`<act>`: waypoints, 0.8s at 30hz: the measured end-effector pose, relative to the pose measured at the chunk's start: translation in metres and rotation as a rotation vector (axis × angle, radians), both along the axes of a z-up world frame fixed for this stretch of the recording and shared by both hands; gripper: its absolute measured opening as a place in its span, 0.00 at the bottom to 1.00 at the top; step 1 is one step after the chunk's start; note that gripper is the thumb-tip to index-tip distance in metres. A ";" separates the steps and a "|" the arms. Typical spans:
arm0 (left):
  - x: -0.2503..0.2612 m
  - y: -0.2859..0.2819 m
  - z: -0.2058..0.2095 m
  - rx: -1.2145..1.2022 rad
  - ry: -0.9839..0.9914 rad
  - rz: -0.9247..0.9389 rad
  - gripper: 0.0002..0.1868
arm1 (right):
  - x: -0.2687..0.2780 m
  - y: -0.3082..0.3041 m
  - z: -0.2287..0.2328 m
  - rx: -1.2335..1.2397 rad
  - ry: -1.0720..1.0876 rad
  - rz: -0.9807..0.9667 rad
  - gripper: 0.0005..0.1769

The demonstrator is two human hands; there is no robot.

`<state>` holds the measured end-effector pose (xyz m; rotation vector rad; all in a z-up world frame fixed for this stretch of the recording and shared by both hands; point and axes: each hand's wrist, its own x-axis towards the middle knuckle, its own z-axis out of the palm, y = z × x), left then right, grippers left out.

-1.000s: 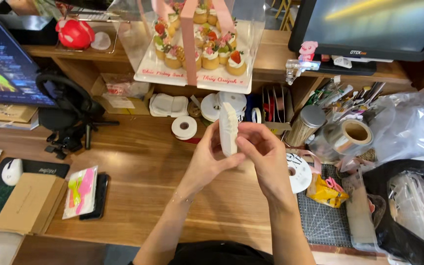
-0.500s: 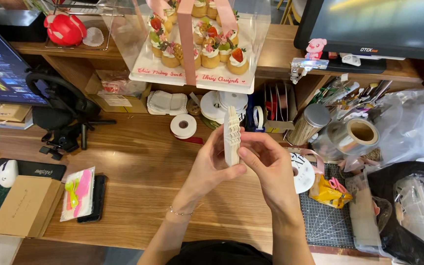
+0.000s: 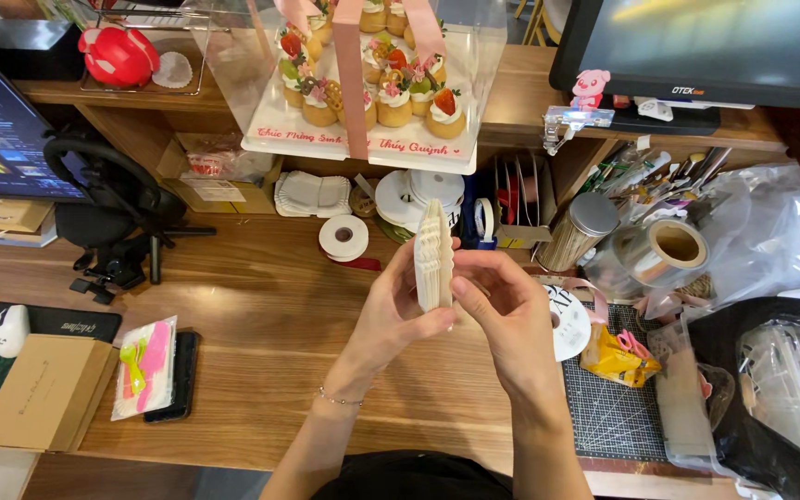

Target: The person prepares and packs small bakery items by hand into a box, adding decorative stickers and a small card.

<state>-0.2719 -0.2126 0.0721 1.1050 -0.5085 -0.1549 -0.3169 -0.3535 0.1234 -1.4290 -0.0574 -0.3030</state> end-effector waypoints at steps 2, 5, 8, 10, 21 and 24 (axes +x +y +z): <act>-0.003 0.001 0.004 0.006 -0.016 0.015 0.54 | -0.005 0.004 0.002 -0.036 -0.029 -0.022 0.16; -0.010 0.001 0.013 0.010 -0.068 0.028 0.55 | -0.010 0.007 0.002 -0.104 -0.110 -0.054 0.15; -0.022 0.005 0.035 -0.010 -0.110 -0.010 0.47 | -0.018 0.009 0.007 -0.131 -0.177 -0.028 0.15; -0.027 0.008 0.044 -0.028 -0.118 -0.045 0.41 | -0.023 0.009 0.011 -0.126 -0.192 0.010 0.15; -0.028 0.007 0.043 -0.036 -0.219 -0.028 0.41 | -0.025 0.003 0.003 -0.042 -0.143 0.033 0.16; -0.031 0.008 0.047 0.014 -0.214 -0.016 0.40 | -0.024 0.000 0.002 -0.050 -0.153 0.068 0.17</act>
